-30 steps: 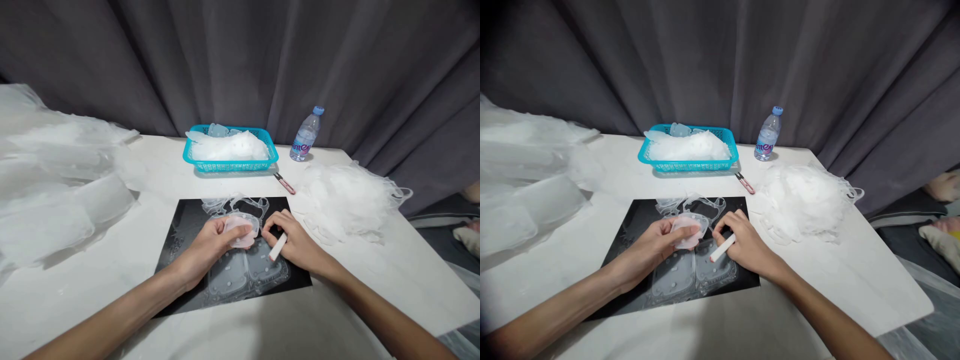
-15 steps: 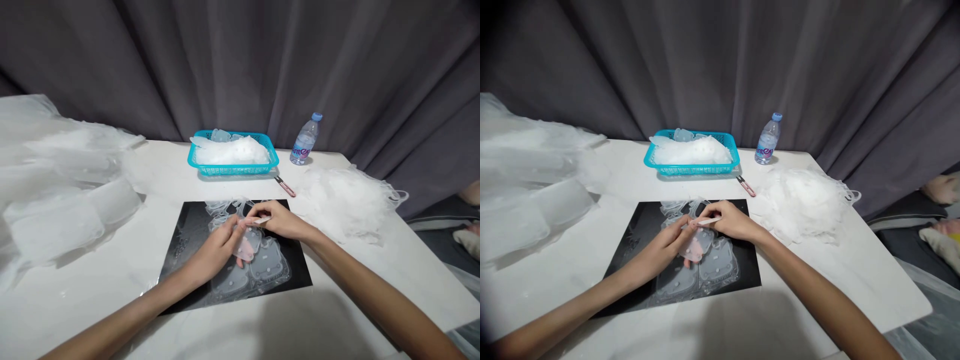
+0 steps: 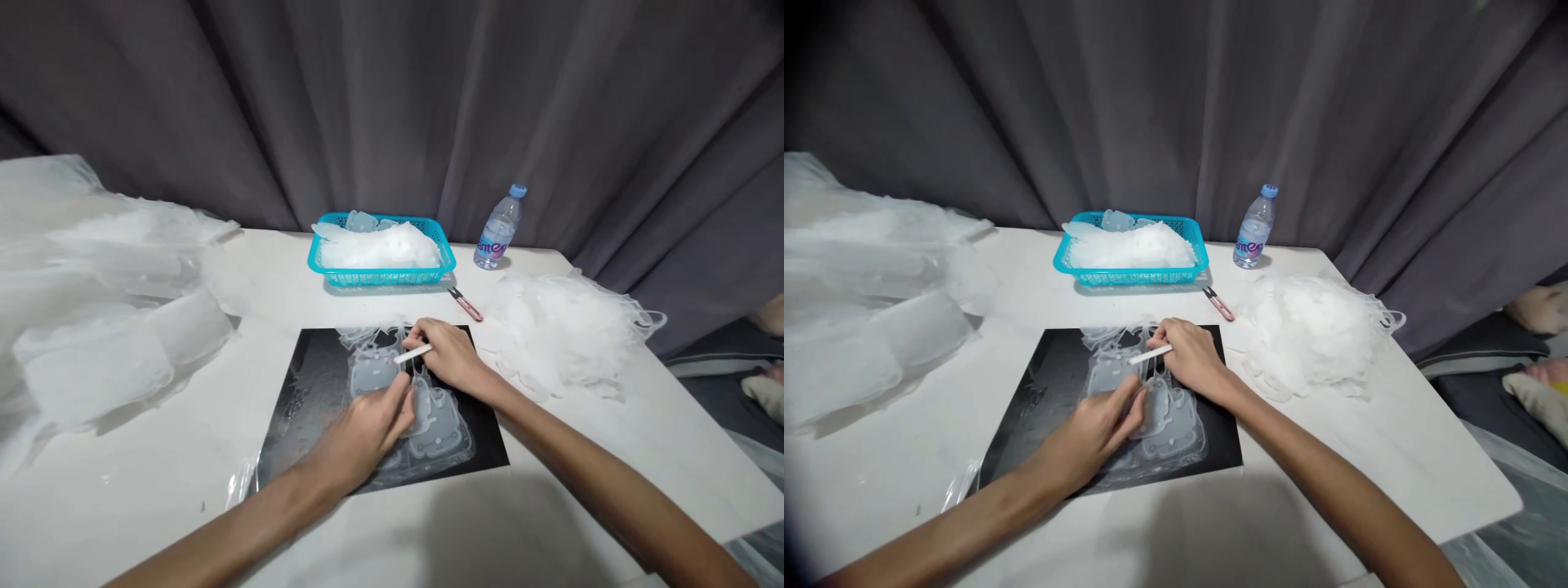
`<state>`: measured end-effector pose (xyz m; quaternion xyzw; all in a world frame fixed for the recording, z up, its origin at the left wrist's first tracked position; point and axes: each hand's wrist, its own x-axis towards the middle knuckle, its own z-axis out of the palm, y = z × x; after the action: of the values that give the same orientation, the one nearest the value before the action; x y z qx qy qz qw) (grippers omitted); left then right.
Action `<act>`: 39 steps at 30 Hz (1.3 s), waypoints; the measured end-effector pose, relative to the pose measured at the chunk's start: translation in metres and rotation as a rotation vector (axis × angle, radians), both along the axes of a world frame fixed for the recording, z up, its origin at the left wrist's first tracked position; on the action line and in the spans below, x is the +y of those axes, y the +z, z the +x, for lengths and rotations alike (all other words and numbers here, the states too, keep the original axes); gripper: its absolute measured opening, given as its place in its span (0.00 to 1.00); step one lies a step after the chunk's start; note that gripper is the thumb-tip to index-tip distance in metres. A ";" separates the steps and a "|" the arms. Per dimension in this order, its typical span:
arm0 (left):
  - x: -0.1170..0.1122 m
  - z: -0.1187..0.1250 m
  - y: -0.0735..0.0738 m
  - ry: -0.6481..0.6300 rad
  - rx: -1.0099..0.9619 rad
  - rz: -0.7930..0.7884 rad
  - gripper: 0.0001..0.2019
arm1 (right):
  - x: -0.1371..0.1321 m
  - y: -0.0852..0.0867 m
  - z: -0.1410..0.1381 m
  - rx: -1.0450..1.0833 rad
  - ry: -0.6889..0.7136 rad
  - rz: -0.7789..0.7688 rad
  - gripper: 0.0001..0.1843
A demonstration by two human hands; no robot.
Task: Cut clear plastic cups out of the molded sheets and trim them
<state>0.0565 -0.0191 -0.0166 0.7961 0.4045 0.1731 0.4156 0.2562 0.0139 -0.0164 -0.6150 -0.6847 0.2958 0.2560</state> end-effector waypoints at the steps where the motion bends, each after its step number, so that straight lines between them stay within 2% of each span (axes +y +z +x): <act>1: 0.000 -0.001 0.000 0.014 -0.004 0.010 0.11 | -0.001 -0.001 0.000 -0.011 0.000 0.016 0.06; 4: 0.004 -0.003 0.000 0.123 -0.032 0.023 0.15 | 0.000 0.004 0.008 0.015 0.072 -0.009 0.06; 6: 0.008 -0.003 0.001 0.185 -0.044 0.038 0.16 | 0.002 0.009 0.017 0.071 0.158 -0.069 0.11; 10: 0.011 0.000 0.004 0.203 -0.086 -0.042 0.17 | 0.006 0.016 0.034 0.316 0.374 -0.270 0.22; 13: 0.011 0.002 0.007 0.231 -0.144 -0.112 0.16 | 0.006 0.016 0.038 0.452 0.433 -0.356 0.24; 17: 0.013 0.003 0.008 0.166 -0.157 -0.152 0.15 | 0.004 0.018 0.035 0.524 0.411 -0.378 0.22; 23: 0.011 0.001 0.002 0.064 -0.099 0.066 0.13 | 0.001 0.018 0.032 0.499 0.398 -0.349 0.14; 27: 0.008 0.002 -0.002 -0.015 -0.087 0.118 0.12 | -0.002 0.018 0.031 0.456 0.430 -0.321 0.12; 30: 0.006 0.002 -0.004 -0.075 -0.064 0.179 0.09 | -0.006 0.018 0.025 0.239 0.373 -0.243 0.08; 32: 0.004 0.000 -0.004 -0.150 -0.026 0.255 0.08 | -0.008 0.016 0.019 0.017 0.254 -0.146 0.03; 34: 0.003 -0.002 -0.003 -0.187 0.000 0.270 0.09 | -0.008 0.012 0.017 -0.123 0.145 -0.071 0.03; 39: 0.010 -0.006 0.000 -0.057 -0.099 0.084 0.11 | 0.000 0.007 0.039 -0.204 0.057 0.004 0.07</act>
<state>0.0504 -0.0089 -0.0163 0.8145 0.3531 0.2171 0.4059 0.2948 0.0143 -0.0096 -0.6218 -0.7250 0.2372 0.1776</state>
